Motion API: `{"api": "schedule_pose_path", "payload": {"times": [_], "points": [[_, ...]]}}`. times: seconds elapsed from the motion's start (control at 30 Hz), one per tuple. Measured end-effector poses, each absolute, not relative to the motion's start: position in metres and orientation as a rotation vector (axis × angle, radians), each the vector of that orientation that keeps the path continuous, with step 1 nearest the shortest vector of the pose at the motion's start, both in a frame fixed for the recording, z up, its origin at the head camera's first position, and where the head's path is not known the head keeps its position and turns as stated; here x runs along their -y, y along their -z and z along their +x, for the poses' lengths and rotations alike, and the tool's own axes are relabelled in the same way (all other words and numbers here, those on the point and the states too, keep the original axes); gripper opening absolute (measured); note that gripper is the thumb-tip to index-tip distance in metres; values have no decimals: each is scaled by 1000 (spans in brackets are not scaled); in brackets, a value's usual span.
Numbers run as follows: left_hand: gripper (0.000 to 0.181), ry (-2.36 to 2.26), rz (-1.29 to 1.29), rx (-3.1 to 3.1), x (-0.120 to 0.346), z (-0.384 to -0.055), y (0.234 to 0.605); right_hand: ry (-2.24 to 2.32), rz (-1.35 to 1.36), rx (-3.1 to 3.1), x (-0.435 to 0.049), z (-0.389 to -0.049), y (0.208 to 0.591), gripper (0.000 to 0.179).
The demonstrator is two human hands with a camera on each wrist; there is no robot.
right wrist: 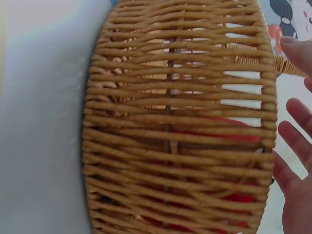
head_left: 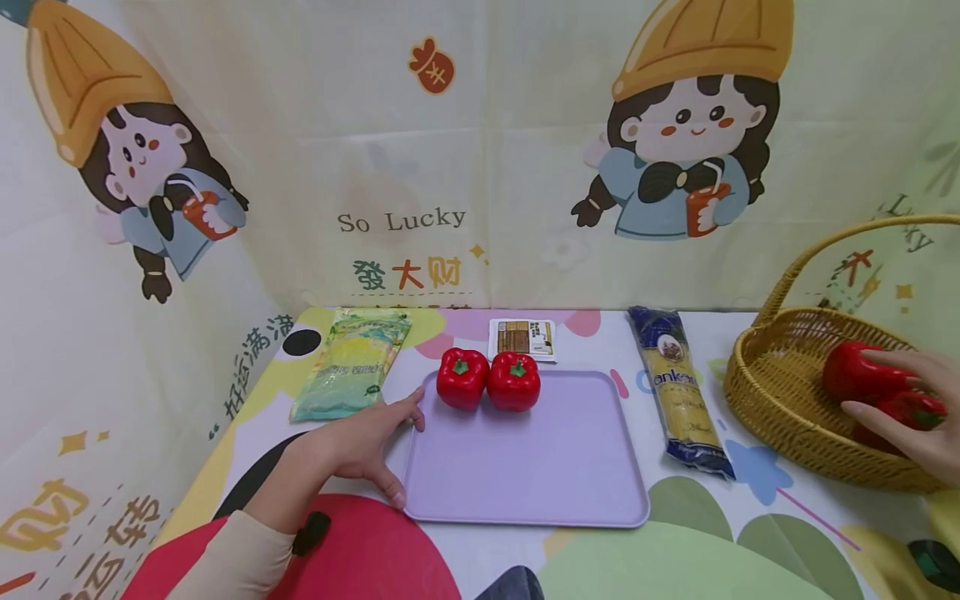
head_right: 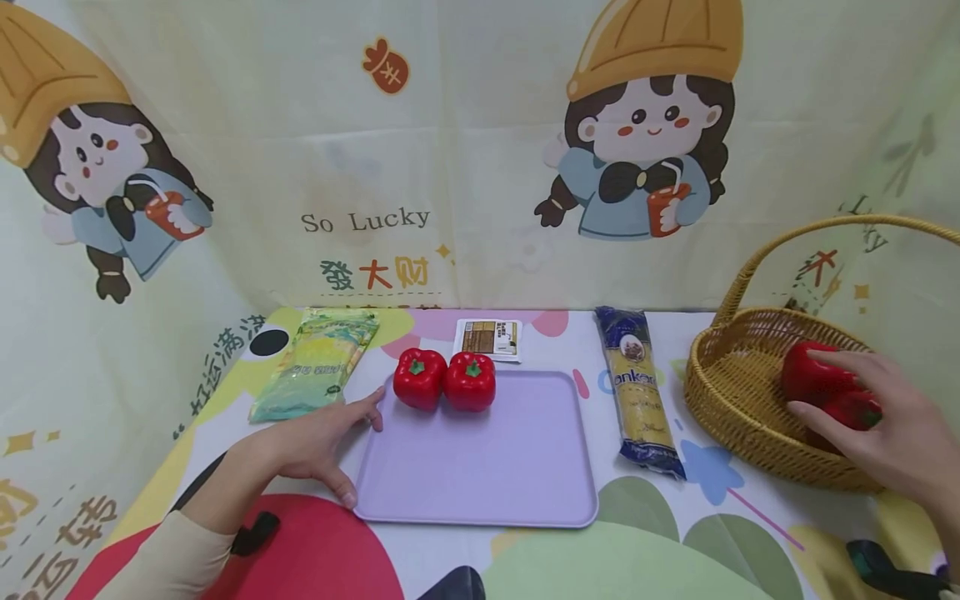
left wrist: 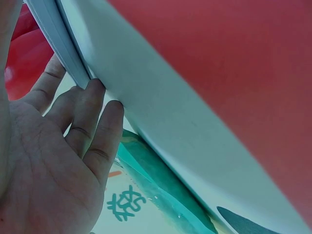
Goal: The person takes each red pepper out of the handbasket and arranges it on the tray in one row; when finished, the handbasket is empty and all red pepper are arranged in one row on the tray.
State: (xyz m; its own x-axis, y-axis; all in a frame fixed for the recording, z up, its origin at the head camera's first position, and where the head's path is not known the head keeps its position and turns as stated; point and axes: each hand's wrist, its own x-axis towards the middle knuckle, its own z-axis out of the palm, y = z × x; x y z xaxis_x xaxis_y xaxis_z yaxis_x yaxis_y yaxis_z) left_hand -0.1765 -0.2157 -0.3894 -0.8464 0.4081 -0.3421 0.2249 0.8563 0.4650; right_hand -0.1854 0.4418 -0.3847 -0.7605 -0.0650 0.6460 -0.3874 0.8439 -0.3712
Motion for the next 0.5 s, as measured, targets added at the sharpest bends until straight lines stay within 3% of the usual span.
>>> {"api": "schedule_pose_path", "payload": {"times": [0.5], "points": [[80, -588, 466, -2597, 215, -177, 389, -698, 218, 2386, -453, -179, 393, 69]]}}
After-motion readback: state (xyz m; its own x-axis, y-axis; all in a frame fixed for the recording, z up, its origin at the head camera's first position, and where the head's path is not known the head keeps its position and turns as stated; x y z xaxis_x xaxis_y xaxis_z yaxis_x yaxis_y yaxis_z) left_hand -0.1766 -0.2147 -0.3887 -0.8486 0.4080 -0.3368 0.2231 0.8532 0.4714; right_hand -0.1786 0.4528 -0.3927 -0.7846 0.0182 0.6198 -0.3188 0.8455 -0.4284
